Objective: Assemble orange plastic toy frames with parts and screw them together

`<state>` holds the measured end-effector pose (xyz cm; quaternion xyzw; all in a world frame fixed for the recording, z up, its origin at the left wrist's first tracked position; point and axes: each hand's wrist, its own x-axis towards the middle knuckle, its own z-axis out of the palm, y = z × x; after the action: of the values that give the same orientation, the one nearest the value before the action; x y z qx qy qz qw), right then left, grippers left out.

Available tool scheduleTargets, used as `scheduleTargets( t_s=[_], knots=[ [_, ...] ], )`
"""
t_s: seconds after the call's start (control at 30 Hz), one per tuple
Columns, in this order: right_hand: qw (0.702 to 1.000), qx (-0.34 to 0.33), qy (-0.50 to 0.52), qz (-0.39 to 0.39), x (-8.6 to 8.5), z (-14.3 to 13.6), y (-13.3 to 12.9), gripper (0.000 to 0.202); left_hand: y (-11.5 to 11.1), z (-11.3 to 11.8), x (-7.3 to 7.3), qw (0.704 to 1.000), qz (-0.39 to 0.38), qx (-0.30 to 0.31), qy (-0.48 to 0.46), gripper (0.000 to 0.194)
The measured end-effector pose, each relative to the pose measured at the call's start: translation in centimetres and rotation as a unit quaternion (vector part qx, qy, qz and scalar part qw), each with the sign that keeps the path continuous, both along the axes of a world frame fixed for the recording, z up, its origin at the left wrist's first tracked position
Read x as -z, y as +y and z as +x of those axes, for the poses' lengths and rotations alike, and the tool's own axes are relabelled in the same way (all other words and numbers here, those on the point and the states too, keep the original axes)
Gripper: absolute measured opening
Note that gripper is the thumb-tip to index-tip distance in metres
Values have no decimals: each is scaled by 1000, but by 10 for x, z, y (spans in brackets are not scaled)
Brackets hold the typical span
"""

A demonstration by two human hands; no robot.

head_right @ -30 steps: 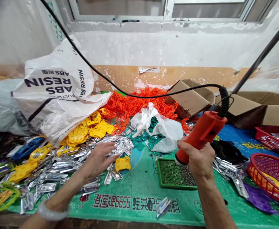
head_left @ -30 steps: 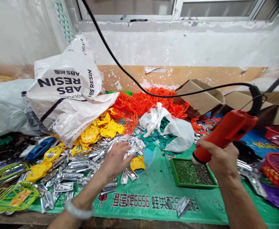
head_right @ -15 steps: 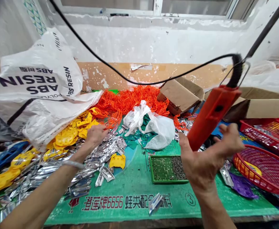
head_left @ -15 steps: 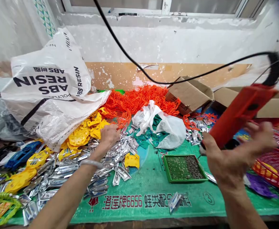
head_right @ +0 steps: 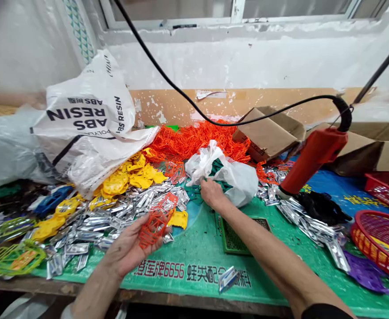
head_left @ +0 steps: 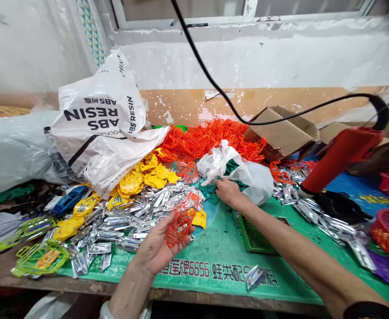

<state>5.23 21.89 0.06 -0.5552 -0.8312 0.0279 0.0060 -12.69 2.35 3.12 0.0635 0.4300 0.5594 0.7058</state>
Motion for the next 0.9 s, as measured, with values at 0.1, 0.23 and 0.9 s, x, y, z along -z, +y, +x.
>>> scheduleTargets(
  t_s=[0.1,0.23,0.9],
  knots=[
    [1000,10,-16,-1,5,-2,2,34,-7,8,10,999,-9,-3,-54,24],
    [1000,16,-11,13,4,1,0,36,-11,17,15,997,-21,-19,-68,25],
    [912,-12,401,-89,-29,30,-87,43,-13,51,29,989,47,-134,31,10]
  ],
)
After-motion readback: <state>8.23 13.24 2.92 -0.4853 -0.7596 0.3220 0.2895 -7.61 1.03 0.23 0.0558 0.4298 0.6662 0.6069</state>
